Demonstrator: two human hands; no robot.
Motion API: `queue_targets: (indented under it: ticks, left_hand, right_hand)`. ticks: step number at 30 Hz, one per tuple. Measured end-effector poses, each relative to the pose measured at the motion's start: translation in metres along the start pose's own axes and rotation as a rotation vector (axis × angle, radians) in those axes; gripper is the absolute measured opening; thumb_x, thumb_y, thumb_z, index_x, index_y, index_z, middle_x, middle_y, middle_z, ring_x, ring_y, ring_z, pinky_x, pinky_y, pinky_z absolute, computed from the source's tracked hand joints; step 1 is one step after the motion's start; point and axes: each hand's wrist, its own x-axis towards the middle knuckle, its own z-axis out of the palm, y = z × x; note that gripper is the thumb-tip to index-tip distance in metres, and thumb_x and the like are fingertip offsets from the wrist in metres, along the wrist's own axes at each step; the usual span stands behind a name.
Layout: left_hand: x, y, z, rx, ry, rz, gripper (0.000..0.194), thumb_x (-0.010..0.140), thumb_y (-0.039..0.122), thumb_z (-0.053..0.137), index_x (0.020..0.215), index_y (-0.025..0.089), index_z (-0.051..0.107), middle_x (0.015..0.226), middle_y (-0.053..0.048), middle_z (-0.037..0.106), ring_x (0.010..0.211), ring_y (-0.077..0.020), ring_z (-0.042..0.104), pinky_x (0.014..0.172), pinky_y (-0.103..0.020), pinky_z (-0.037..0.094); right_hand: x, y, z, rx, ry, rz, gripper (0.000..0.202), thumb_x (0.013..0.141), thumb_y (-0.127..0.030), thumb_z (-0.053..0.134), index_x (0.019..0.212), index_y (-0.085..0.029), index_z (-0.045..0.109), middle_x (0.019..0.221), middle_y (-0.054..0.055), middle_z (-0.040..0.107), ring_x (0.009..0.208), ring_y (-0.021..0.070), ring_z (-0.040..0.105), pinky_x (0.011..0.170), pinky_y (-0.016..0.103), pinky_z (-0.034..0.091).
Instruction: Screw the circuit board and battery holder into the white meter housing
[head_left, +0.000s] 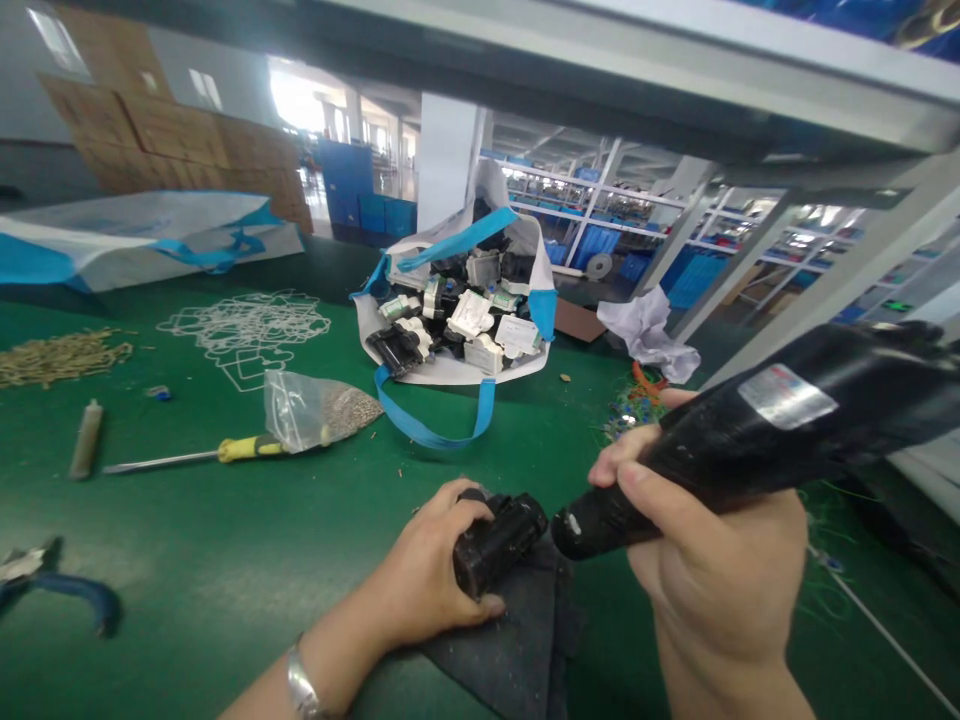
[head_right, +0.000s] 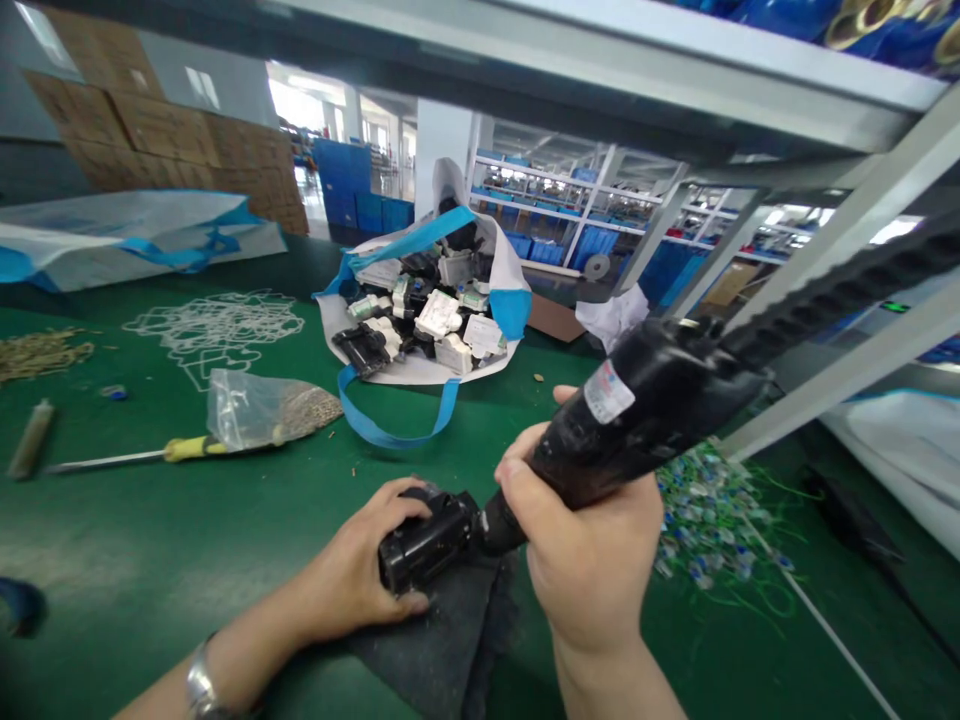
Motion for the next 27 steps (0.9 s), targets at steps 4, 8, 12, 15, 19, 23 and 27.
queue_targets:
  ticks: [4, 8, 12, 15, 19, 23, 27]
  left_hand:
    - [0.000, 0.000, -0.001, 0.004, -0.004, 0.011, 0.056, 0.049, 0.025, 0.073, 0.099, 0.022, 0.047, 0.116, -0.006, 0.039, 0.110, -0.0220, 0.037, 0.095, -0.034, 0.032]
    - [0.000, 0.000, -0.002, 0.011, -0.003, 0.013, 0.056, 0.049, 0.026, 0.073, 0.099, 0.022, 0.047, 0.116, -0.006, 0.039, 0.110, -0.0217, 0.037, 0.095, -0.034, 0.032]
    - [0.000, 0.000, -0.001, 0.016, 0.003, 0.016, 0.057, 0.049, 0.026, 0.073, 0.099, 0.022, 0.047, 0.116, -0.007, 0.039, 0.109, -0.0221, 0.038, 0.094, -0.034, 0.033]
    - [0.000, 0.001, -0.001, 0.017, 0.000, 0.015, 0.057, 0.048, 0.024, 0.073, 0.099, 0.022, 0.048, 0.116, -0.007, 0.039, 0.109, -0.0227, 0.038, 0.094, -0.035, 0.033]
    - [0.000, 0.002, -0.002, 0.020, -0.005, 0.021, 0.056, 0.047, 0.024, 0.074, 0.097, 0.022, 0.048, 0.115, -0.006, 0.040, 0.109, -0.0224, 0.038, 0.094, -0.034, 0.034]
    - [0.000, 0.003, -0.001, 0.042, 0.000, 0.014, 0.058, 0.045, 0.026, 0.076, 0.096, 0.022, 0.049, 0.114, -0.006, 0.040, 0.108, -0.0235, 0.039, 0.092, -0.036, 0.035]
    - [-0.001, 0.003, 0.000, 0.055, 0.008, 0.008, 0.060, 0.044, 0.028, 0.077, 0.096, 0.023, 0.049, 0.114, -0.006, 0.040, 0.108, -0.0247, 0.039, 0.091, -0.038, 0.036]
  right_hand:
    - [0.001, 0.003, -0.002, 0.023, 0.024, -0.008, 0.037, 0.064, -0.007, 0.060, 0.097, -0.020, 0.051, 0.063, -0.003, 0.057, 0.055, 0.0165, 0.052, 0.057, 0.033, 0.042]
    - [0.002, 0.006, 0.000, 0.018, 0.028, -0.008, 0.036, 0.063, -0.006, 0.060, 0.095, -0.020, 0.051, 0.061, -0.003, 0.057, 0.055, 0.0169, 0.053, 0.059, 0.034, 0.042]
    - [0.002, 0.008, 0.002, -0.014, 0.024, -0.005, 0.036, 0.063, -0.007, 0.060, 0.095, -0.020, 0.051, 0.061, -0.003, 0.057, 0.054, 0.0171, 0.053, 0.057, 0.033, 0.042]
    - [0.001, 0.008, 0.002, -0.039, 0.017, -0.002, 0.035, 0.063, -0.008, 0.060, 0.095, -0.020, 0.052, 0.061, -0.003, 0.057, 0.054, 0.0171, 0.053, 0.056, 0.033, 0.043]
    - [0.000, 0.010, 0.003, -0.030, -0.014, 0.018, 0.032, 0.062, -0.008, 0.059, 0.091, -0.019, 0.053, 0.062, -0.002, 0.058, 0.053, 0.0168, 0.054, 0.053, 0.031, 0.043]
    - [0.001, 0.014, 0.002, -0.043, 0.000, 0.021, 0.025, 0.061, -0.007, 0.059, 0.081, -0.019, 0.053, 0.058, -0.004, 0.056, 0.051, 0.0157, 0.053, 0.056, 0.033, 0.044]
    - [0.003, 0.014, 0.001, -0.045, 0.001, 0.009, 0.023, 0.061, -0.008, 0.059, 0.080, -0.019, 0.052, 0.056, -0.005, 0.054, 0.050, 0.0155, 0.052, 0.055, 0.033, 0.044]
